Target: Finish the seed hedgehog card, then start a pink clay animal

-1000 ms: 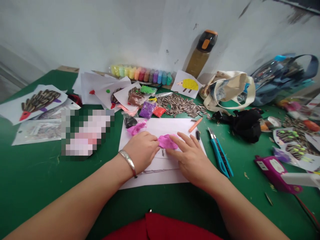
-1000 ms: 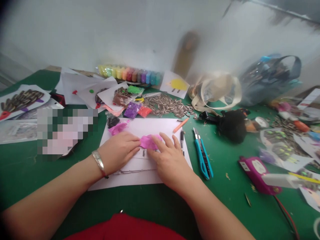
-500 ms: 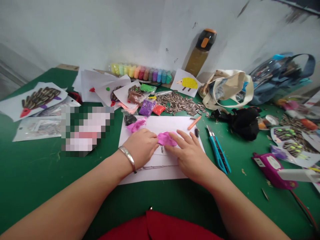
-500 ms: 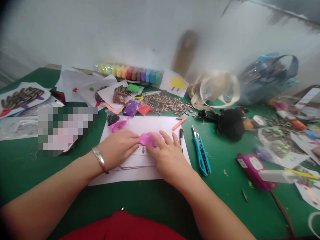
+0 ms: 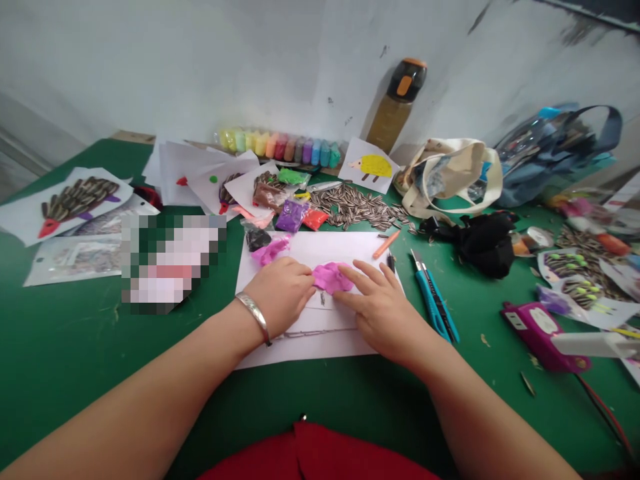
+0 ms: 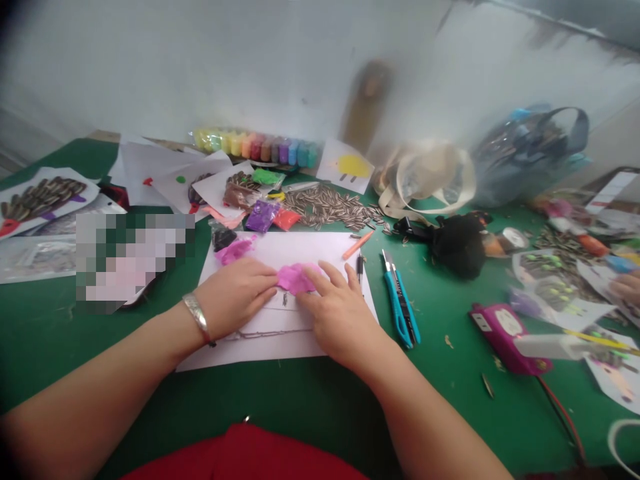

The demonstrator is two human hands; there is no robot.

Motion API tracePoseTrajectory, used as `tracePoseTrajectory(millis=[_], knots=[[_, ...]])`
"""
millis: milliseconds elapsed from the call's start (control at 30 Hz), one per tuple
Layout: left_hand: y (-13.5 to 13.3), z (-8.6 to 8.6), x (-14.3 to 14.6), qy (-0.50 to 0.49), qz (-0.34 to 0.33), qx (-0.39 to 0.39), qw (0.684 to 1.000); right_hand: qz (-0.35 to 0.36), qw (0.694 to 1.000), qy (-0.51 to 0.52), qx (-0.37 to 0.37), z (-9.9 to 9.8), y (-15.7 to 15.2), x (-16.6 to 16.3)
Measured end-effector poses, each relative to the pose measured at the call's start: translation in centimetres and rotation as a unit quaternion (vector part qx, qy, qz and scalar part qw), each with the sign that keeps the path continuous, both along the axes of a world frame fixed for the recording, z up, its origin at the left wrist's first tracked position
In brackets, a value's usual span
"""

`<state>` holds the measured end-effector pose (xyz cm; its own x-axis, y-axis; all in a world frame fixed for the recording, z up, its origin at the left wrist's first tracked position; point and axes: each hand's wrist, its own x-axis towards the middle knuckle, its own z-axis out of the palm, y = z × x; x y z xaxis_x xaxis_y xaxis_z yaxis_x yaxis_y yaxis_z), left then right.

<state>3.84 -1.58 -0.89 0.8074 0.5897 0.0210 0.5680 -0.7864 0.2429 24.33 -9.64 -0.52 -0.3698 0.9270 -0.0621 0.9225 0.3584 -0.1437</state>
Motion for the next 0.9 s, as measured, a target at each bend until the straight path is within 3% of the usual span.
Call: tracePoseTrajectory(millis=[167, 567, 900], knots=[[0.1, 0.0, -0.1, -0.004, -0.012, -0.001, 1.000, -0.029, 0.999, 0.017, 0.033, -0.5, 0.3, -0.2], [0.3, 0.2, -0.2, 0.015, -0.016, -0.010, 1.000, 0.013, 1.000, -0.001, 0.009, -0.8, 0.3, -1.4], [0.4, 0.1, -0.3, -0.003, -0.017, -0.011, 1.000, -0.001, 0.999, 0.030, 0.012, -1.0, 0.5, -0.5]])
